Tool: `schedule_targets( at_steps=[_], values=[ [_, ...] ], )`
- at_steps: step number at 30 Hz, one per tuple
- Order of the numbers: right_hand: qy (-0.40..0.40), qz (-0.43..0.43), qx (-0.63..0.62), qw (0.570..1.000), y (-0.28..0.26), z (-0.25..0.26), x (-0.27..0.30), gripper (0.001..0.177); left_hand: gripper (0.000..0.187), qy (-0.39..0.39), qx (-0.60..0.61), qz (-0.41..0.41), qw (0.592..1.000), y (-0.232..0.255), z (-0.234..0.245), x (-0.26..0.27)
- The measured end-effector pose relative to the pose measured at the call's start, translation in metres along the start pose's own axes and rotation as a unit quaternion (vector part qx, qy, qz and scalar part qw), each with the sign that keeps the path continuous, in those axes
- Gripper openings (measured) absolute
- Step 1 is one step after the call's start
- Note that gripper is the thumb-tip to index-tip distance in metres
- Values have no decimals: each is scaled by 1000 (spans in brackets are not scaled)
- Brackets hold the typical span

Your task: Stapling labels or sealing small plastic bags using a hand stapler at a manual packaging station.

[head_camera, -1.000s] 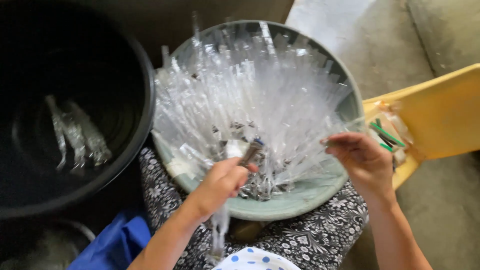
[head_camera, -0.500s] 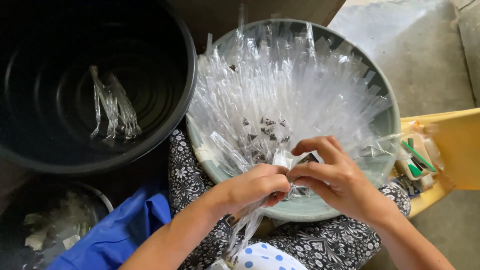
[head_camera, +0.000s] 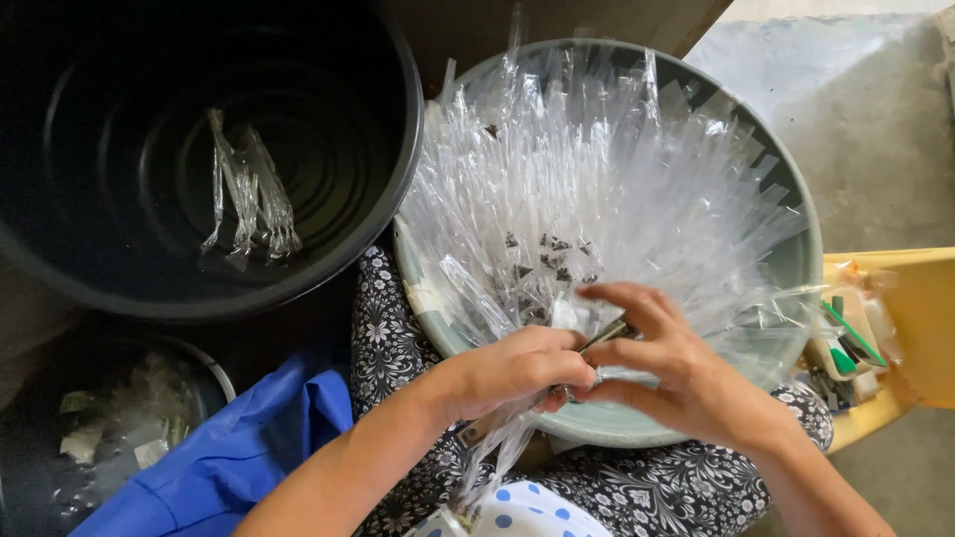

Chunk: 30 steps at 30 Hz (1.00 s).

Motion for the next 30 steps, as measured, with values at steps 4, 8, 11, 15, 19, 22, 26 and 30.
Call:
schedule_targets(
  at_steps=[4,8,11,15,19,22,26,30],
  values=[
    [126,6,128,984,16,35,4,9,38,90,-15,-14,996,-4,22,1],
    [208,-77,53,974,41,30,31,19,21,152,-9,-68,986,-1,40,0],
    [140,-128,-261,946,82,-37,41,22,23,188,0,-180,966,28,44,7],
    [62,-201,-528,823,92,-119,50,39,29,153,-23,-291,944,60,16,25],
    [87,-210,-638,736,117,-133,60,44,30,85,-150,-325,930,62,-2,35],
    [128,-208,-664,707,118,-113,61,53,46,107,-238,-384,886,71,-12,53],
    [137,-140,-741,643,100,-85,50,42,60,118,-195,-401,887,60,-4,55],
    [180,-66,-681,707,101,-46,38,49,40,145,-95,-375,911,54,17,60]
  ],
)
Point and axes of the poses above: each hand's wrist, its own x-axis away from the middle knuckle, its own z-axis out of the back of the hand, y = z × x, the point moved 10 cm from there along -x, towards the middle knuckle, and after that the axes turned 2 degrees about y, right-handed, at the moved point
